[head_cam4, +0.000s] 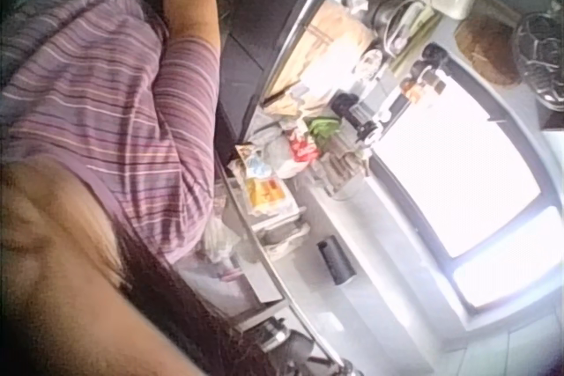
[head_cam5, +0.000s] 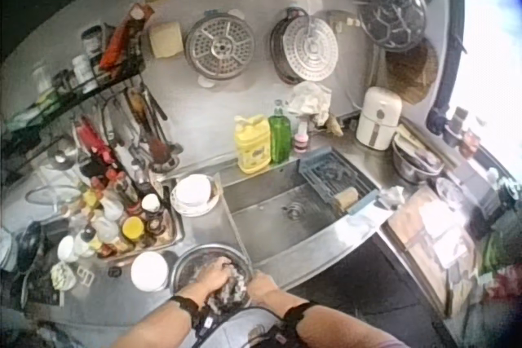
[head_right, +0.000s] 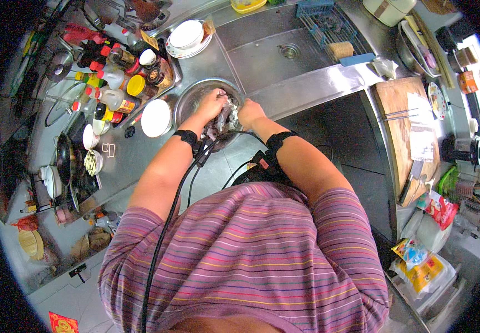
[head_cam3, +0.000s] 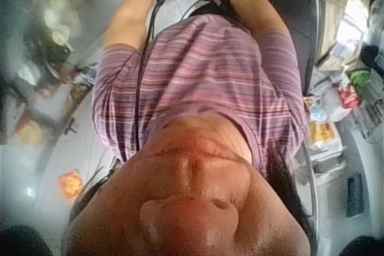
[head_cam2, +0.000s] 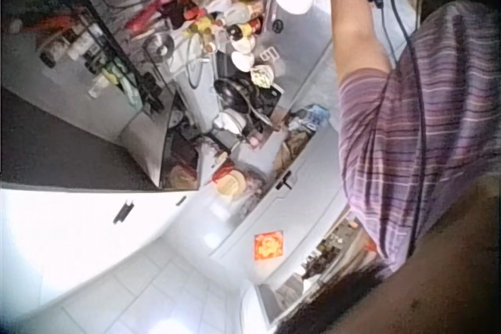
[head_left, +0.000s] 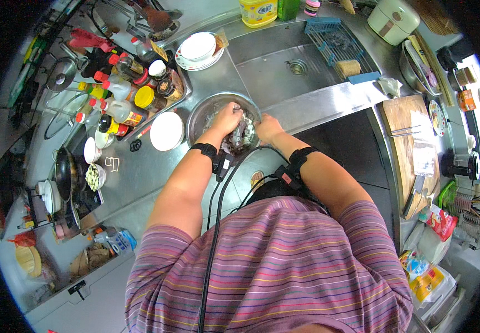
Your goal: The person mixes a dark ground meat mixture in a metal bowl using chopsticks, then switches to mixing by hand. They add a white powder from a bag and continue kneading the mixture with both hands.
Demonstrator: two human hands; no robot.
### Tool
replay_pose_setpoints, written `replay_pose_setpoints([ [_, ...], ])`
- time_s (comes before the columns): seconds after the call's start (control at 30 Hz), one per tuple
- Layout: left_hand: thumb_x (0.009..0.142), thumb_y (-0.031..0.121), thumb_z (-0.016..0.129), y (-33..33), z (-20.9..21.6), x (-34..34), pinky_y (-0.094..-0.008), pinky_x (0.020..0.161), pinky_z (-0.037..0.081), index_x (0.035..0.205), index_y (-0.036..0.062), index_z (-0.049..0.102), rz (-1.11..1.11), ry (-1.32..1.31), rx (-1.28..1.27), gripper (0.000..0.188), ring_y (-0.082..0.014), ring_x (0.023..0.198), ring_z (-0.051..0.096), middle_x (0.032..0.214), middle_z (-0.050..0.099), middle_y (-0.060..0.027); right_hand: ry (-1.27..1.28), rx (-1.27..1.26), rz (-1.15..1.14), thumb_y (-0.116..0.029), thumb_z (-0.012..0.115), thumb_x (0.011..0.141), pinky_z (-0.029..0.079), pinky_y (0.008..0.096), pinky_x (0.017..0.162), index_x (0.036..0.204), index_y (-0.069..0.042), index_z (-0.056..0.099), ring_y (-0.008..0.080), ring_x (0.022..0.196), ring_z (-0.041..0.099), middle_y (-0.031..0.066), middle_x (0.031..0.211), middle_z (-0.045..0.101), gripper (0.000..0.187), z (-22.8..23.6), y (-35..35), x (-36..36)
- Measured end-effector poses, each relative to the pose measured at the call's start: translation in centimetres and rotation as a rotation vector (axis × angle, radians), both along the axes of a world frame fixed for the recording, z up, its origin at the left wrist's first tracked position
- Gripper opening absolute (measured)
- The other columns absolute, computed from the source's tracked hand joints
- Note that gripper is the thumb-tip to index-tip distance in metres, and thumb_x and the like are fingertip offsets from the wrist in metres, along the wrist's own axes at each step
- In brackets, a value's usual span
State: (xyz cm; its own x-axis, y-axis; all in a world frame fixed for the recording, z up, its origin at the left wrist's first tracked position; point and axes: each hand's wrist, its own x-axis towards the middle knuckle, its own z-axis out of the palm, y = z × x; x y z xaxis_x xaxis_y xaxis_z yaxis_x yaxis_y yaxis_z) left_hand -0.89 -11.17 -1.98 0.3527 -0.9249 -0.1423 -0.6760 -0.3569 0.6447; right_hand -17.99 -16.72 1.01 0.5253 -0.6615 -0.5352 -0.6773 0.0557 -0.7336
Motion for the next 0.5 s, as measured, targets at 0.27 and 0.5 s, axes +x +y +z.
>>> replay_pose_setpoints([
  [0.27, 0.090, 0.047, 0.047, -0.8, 1.2, -2.2, -0.0450, 0.087, 0.044, 0.099, 0.0069, 0.065, -0.091, 0.001, 0.240, 0.045, -0.0397, 0.101, 0.057, 0.105, 0.062, -0.0204, 0.025, -0.161, 0.069, -0.019, 0.049, 0.092, 0.058, 0.0402, 0.060, 0.105, 0.012, 0.050, 0.0360, 0.066, 0.069, 0.0310, 0.093, 0.064, 0.033, -1.6, -0.5, 0.2],
  [0.5, 0.085, 0.030, 0.058, 2.2, 2.4, -2.6, -0.0439, 0.085, 0.044, 0.102, 0.0074, 0.058, -0.423, -0.086, 0.047, 0.028, -0.0357, 0.098, 0.057, 0.098, 0.061, -0.0164, -0.013, -0.122, 0.045, -0.021, 0.049, 0.093, 0.057, 0.0417, 0.062, 0.104, 0.010, 0.050, 0.0344, 0.061, 0.068, 0.0313, 0.089, 0.064, 0.033, -1.8, -0.6, 0.3],
])
